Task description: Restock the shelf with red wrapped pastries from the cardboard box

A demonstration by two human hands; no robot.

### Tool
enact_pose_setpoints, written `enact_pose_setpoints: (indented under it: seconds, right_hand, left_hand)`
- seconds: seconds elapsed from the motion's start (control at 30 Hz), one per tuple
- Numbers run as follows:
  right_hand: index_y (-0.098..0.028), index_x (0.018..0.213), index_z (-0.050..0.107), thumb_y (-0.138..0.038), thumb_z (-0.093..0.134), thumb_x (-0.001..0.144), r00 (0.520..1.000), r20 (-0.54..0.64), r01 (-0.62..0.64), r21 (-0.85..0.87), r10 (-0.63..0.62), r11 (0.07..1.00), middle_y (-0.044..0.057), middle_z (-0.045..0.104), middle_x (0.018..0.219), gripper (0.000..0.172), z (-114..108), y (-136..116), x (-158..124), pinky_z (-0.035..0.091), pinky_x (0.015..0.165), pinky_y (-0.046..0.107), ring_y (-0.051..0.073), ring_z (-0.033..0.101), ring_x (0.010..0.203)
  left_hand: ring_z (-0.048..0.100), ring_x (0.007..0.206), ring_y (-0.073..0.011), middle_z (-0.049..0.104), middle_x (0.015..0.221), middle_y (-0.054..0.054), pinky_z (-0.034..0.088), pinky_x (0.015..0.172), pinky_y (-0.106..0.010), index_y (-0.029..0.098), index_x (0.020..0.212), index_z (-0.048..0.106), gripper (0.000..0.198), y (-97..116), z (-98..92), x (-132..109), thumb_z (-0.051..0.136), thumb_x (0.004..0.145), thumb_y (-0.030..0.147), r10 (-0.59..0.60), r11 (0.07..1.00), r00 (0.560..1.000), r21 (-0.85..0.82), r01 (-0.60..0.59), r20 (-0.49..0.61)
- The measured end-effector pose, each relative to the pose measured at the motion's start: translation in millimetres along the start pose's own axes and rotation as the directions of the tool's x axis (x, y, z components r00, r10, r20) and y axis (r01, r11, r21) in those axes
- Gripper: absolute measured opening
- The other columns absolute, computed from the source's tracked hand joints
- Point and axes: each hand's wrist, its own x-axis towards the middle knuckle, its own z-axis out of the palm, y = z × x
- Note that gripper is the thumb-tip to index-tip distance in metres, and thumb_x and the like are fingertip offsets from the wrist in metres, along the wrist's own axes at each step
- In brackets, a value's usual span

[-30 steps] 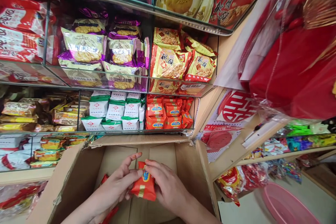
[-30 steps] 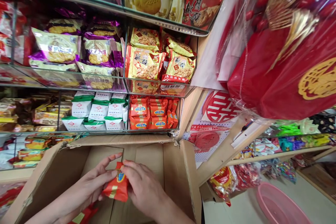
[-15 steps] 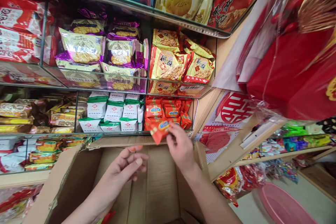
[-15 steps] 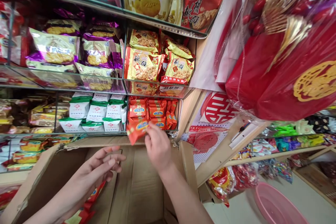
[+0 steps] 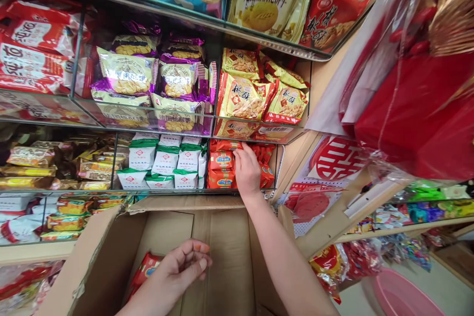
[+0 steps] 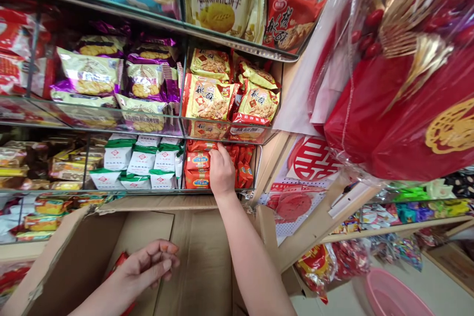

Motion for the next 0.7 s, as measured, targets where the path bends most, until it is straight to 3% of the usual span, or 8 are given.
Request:
enact_pose_setpoints:
  seconds: [0.1, 0.2, 0.3, 0.43, 0.57, 0.7]
  right_hand:
    - [-0.013, 0.107, 0.060, -0.020, 0.032, 0.093, 0.999, 0.054, 0.000, -0.044, 0.002, 0.999, 0.013, 0.057, 0.117, 0.032, 9, -4, 2, 0.040, 0.098, 0.030, 0.016, 0.051, 0.112]
    - [-0.015, 0.115, 0.057, -0.018, 0.030, 0.092, 0.988, 0.150, -0.016, -0.128, 0.035, 0.992, 0.014, 0.055, 0.118, 0.035, 9, -14, 8, 0.030, 0.103, 0.042, 0.021, 0.049, 0.111]
    - [-0.019, 0.118, 0.054, -0.020, 0.036, 0.091, 0.974, 0.181, -0.093, -0.229, 0.136, 0.969, 0.015, 0.052, 0.119, 0.033, 2, -28, 13, 0.020, 0.101, 0.056, 0.026, 0.046, 0.109]
    - [-0.022, 0.117, 0.054, -0.033, 0.045, 0.087, 0.949, 0.179, -0.207, -0.259, 0.258, 0.943, 0.016, 0.047, 0.123, 0.033, -7, -41, 14, 0.021, 0.093, 0.062, 0.032, 0.040, 0.112]
    - [-0.020, 0.115, 0.054, -0.041, 0.043, 0.087, 0.947, 0.219, -0.181, -0.242, 0.236, 0.953, 0.015, 0.047, 0.126, 0.037, -5, -44, 18, 0.016, 0.094, 0.064, 0.035, 0.032, 0.119]
    - [-0.022, 0.107, 0.058, -0.043, 0.039, 0.089, 0.945, 0.252, -0.145, -0.243, 0.207, 0.959, 0.009, 0.057, 0.116, 0.034, 1, -39, 26, 0.008, 0.096, 0.066, 0.034, 0.034, 0.118]
  left_hand:
    - [0.050, 0.070, -0.0132, 0.062, 0.076, 0.000, 0.038, 0.065, -0.026, 0.020, 0.086, 0.057, 0.044, -6, 2.8, -1, 0.064, 0.063, 0.057, -0.030, 0.998, 0.998, 0.060, 0.027, 0.050]
    - [0.050, 0.077, -0.0150, 0.060, 0.080, -0.001, 0.038, 0.072, -0.028, 0.020, 0.090, 0.057, 0.041, -16, 3.1, -3, 0.061, 0.067, 0.055, -0.041, 0.991, 0.995, 0.128, 0.029, 0.092]
    - [0.051, 0.081, -0.0162, 0.060, 0.084, -0.001, 0.038, 0.075, -0.029, 0.022, 0.094, 0.057, 0.039, -25, 1.8, -4, 0.059, 0.070, 0.053, -0.057, 0.987, 0.990, 0.157, 0.036, 0.129]
    - [0.050, 0.081, -0.0163, 0.060, 0.085, -0.001, 0.038, 0.075, -0.029, 0.022, 0.094, 0.057, 0.038, -30, 1.2, -6, 0.060, 0.070, 0.051, -0.085, 0.983, 0.986, 0.176, 0.059, 0.142]
    - [0.050, 0.082, -0.0169, 0.059, 0.084, -0.001, 0.038, 0.077, -0.029, 0.022, 0.094, 0.057, 0.040, -30, 1.6, -7, 0.059, 0.069, 0.053, -0.088, 0.981, 0.983, 0.187, 0.057, 0.161]
    - [0.051, 0.079, -0.0171, 0.059, 0.081, -0.001, 0.038, 0.073, -0.029, 0.023, 0.092, 0.058, 0.047, -42, 0.9, -5, 0.061, 0.063, 0.060, -0.088, 0.984, 0.990, 0.162, 0.069, 0.114]
